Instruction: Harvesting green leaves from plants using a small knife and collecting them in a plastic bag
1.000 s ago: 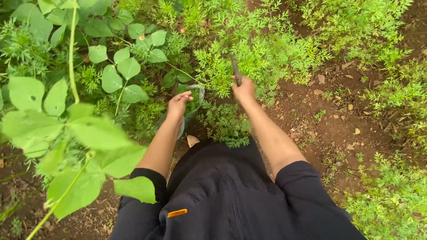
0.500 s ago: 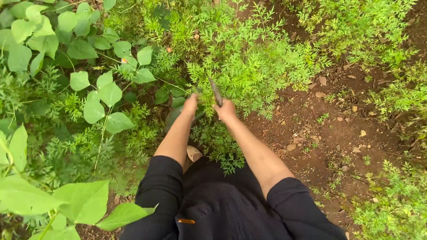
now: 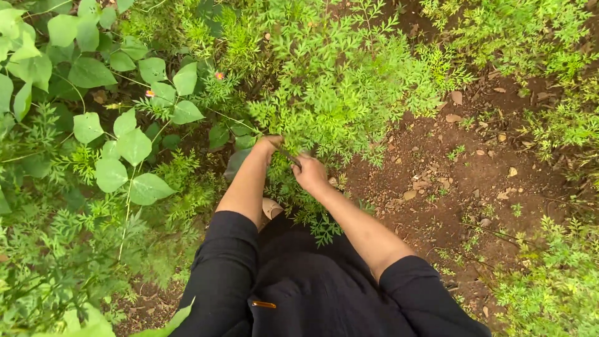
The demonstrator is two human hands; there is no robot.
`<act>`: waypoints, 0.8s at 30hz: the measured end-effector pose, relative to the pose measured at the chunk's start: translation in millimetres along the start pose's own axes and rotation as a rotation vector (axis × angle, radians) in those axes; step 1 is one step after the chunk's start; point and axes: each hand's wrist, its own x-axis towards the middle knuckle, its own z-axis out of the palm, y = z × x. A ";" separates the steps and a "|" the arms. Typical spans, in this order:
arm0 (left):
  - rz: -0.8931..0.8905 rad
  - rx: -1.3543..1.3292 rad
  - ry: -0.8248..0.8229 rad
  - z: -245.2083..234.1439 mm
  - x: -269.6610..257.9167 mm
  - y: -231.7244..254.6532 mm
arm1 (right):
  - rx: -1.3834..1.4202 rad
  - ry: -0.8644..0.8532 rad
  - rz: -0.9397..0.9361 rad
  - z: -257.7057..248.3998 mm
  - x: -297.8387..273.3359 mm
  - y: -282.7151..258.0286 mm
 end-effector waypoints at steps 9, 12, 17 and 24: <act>0.176 0.135 -0.046 -27.9 -49.2 -13.1 | -0.154 -0.085 -0.116 49.6 17.1 52.0; 0.188 0.271 -0.037 -34.5 -66.0 -1.0 | -0.146 -0.099 -0.132 28.9 6.1 30.9; 0.208 0.543 -0.025 -39.4 -101.7 13.7 | -0.152 -0.093 -0.148 43.2 6.6 39.2; 0.291 0.286 0.008 -41.9 -60.3 -17.6 | 0.402 0.300 -0.215 49.1 23.2 87.9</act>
